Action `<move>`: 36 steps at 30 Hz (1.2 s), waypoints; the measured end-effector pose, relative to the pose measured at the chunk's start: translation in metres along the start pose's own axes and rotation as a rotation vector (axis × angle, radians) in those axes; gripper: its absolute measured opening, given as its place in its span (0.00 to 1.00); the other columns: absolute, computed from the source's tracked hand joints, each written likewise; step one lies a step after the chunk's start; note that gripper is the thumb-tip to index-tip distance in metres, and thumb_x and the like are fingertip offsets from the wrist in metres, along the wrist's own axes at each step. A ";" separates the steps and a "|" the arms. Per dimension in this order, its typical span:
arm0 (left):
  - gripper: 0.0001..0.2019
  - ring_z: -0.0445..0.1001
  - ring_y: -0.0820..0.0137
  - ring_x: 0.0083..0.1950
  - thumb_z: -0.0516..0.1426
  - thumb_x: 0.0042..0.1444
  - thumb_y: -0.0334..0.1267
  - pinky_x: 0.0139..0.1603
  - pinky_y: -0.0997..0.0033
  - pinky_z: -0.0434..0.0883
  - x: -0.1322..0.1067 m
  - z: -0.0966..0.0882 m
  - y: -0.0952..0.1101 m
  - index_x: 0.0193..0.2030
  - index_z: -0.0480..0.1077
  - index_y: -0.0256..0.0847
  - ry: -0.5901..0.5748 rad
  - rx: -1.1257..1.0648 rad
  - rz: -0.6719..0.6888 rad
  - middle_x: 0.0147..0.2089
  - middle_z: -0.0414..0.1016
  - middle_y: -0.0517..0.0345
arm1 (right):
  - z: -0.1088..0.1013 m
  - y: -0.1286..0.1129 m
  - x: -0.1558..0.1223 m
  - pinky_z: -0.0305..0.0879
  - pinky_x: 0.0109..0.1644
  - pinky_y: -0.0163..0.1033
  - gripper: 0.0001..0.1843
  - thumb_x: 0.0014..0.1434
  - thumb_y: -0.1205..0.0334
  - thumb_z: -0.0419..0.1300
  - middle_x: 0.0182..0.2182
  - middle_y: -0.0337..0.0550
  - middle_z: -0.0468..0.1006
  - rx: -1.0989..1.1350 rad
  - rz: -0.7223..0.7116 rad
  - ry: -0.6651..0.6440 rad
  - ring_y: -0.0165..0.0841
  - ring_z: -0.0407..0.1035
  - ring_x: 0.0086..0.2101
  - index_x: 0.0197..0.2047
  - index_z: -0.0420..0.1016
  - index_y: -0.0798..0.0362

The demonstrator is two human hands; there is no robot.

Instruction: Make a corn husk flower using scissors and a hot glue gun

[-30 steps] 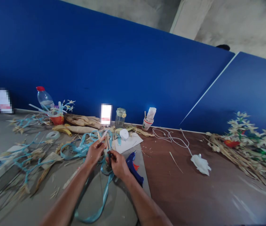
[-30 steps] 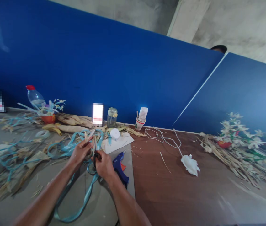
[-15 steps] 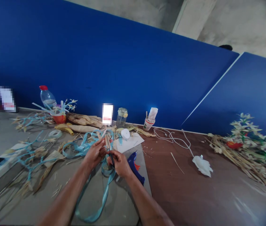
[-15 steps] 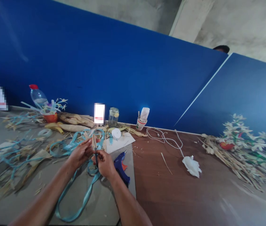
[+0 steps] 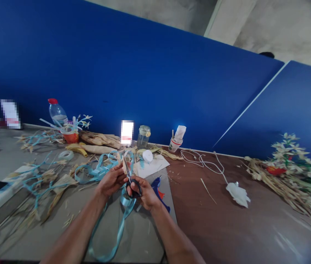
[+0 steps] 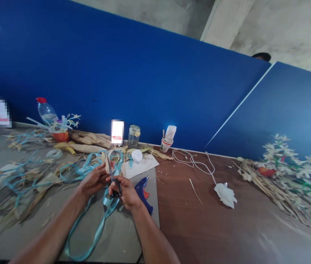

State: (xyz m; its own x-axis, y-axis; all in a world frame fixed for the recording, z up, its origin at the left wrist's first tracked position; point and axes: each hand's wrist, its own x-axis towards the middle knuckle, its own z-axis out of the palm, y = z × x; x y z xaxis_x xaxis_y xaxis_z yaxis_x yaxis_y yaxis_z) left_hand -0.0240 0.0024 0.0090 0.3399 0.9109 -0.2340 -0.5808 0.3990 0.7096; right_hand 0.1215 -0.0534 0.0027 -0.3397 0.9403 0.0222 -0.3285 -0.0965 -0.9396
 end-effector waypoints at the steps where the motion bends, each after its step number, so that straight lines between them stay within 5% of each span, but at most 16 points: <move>1: 0.10 0.68 0.81 0.19 0.61 0.48 0.28 0.22 0.81 0.71 0.000 -0.001 0.000 0.40 0.71 0.35 -0.013 -0.010 0.004 0.28 0.73 0.59 | 0.000 -0.001 -0.001 0.51 0.25 0.32 0.30 0.46 0.39 0.63 0.20 0.36 0.67 0.014 0.007 -0.014 0.25 0.55 0.21 0.41 0.74 0.56; 11: 0.09 0.69 0.79 0.21 0.64 0.45 0.28 0.25 0.78 0.72 -0.002 0.006 0.001 0.32 0.67 0.37 0.016 0.007 0.009 0.25 0.70 0.62 | -0.002 -0.010 -0.004 0.53 0.27 0.33 0.27 0.46 0.40 0.64 0.20 0.35 0.62 0.125 0.034 -0.027 0.26 0.55 0.22 0.39 0.74 0.54; 17: 0.13 0.48 0.87 0.14 0.66 0.42 0.37 0.14 0.85 0.51 -0.001 0.013 0.002 0.27 0.65 0.36 0.038 0.113 0.139 0.19 0.58 0.71 | -0.008 -0.006 0.003 0.50 0.23 0.30 0.25 0.47 0.45 0.64 0.21 0.36 0.67 0.186 -0.052 0.231 0.25 0.56 0.22 0.41 0.72 0.55; 25: 0.15 0.48 0.84 0.14 0.67 0.39 0.41 0.15 0.82 0.48 0.003 0.016 -0.006 0.25 0.66 0.35 0.064 0.210 0.181 0.14 0.51 0.73 | -0.005 0.006 0.017 0.62 0.32 0.31 0.24 0.43 0.62 0.67 0.31 0.37 0.74 0.097 -0.242 0.489 0.27 0.67 0.29 0.44 0.67 0.52; 36: 0.15 0.47 0.85 0.14 0.67 0.41 0.40 0.15 0.81 0.48 0.003 0.021 -0.020 0.25 0.64 0.37 -0.024 0.179 0.074 0.14 0.49 0.73 | -0.004 0.004 0.022 0.65 0.30 0.32 0.21 0.44 0.64 0.63 0.26 0.36 0.74 -0.141 -0.310 0.667 0.28 0.68 0.26 0.44 0.68 0.55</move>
State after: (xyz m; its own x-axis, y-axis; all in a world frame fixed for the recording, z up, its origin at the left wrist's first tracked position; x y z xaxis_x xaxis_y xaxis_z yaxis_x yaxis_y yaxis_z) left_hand 0.0047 -0.0048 0.0082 0.3196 0.9335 -0.1625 -0.4644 0.3038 0.8319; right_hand 0.1163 -0.0315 -0.0020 0.3717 0.9201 0.1238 -0.1905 0.2061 -0.9598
